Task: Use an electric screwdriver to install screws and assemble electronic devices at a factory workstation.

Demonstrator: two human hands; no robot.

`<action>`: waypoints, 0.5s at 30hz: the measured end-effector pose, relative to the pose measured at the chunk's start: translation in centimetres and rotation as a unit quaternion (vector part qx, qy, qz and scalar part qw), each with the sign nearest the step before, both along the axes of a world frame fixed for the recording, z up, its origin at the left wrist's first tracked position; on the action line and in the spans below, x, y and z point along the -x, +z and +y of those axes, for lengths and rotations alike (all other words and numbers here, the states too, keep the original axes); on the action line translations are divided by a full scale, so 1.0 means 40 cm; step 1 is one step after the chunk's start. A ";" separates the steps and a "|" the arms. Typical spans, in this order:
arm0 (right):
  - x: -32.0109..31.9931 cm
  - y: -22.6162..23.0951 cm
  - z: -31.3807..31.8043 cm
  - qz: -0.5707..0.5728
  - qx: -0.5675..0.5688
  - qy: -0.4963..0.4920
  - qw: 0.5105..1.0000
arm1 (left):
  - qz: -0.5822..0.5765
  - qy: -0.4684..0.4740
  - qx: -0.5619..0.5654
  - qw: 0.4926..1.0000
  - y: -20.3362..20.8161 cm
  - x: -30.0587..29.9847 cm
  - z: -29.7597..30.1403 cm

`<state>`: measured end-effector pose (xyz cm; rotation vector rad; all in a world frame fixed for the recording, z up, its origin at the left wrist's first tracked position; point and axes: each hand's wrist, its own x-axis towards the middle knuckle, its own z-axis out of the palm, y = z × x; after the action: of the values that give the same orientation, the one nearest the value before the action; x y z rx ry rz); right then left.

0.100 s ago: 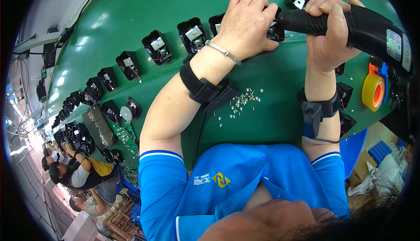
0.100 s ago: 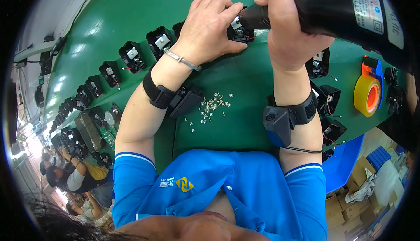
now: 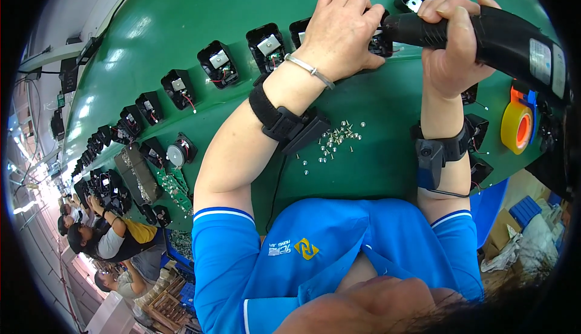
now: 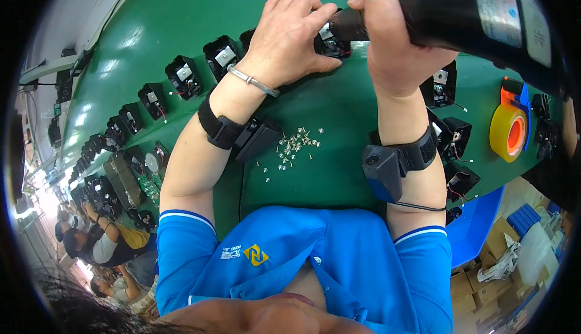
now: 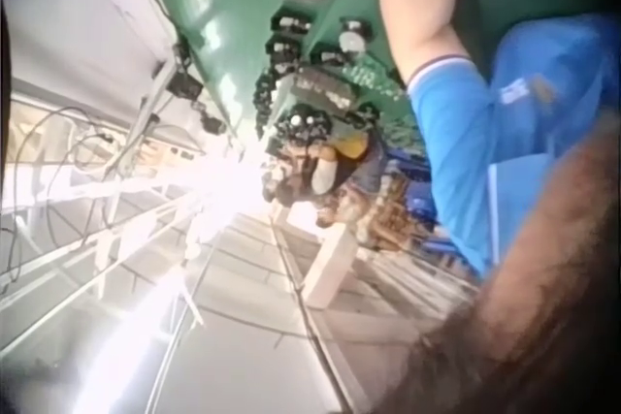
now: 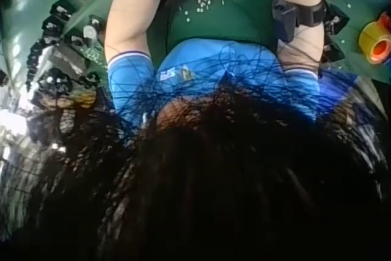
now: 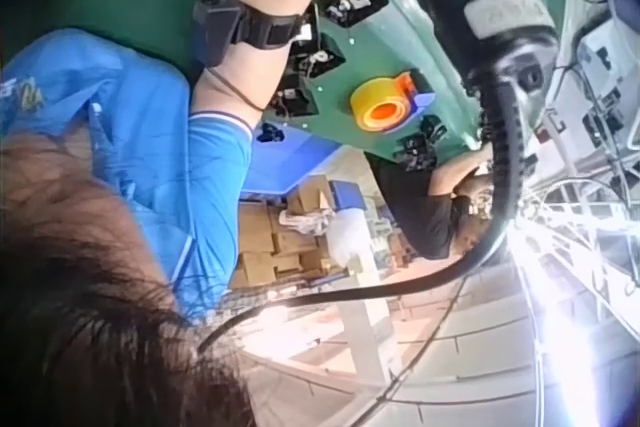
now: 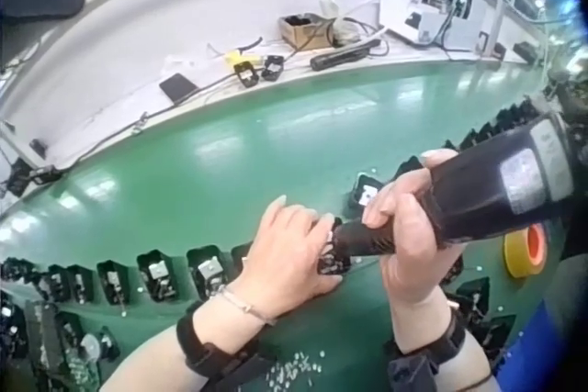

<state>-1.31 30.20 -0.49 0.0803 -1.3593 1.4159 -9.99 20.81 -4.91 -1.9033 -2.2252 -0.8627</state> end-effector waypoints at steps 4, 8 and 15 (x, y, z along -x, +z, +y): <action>0.007 0.004 -0.011 -0.007 0.022 -0.048 0.999 | -0.018 0.014 -0.005 1.000 -0.006 0.004 -0.004; -0.031 0.029 0.017 -0.077 -0.226 -0.119 0.964 | -0.022 0.032 -0.016 0.999 0.027 -0.001 -0.049; -0.249 0.110 -0.011 -0.048 0.047 0.055 0.996 | -0.125 -0.090 0.112 0.982 0.105 -0.153 -0.167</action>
<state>8.66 29.76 3.92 0.0254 -1.3817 1.5914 -3.85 14.11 -0.70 -2.2409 -2.4089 -0.9599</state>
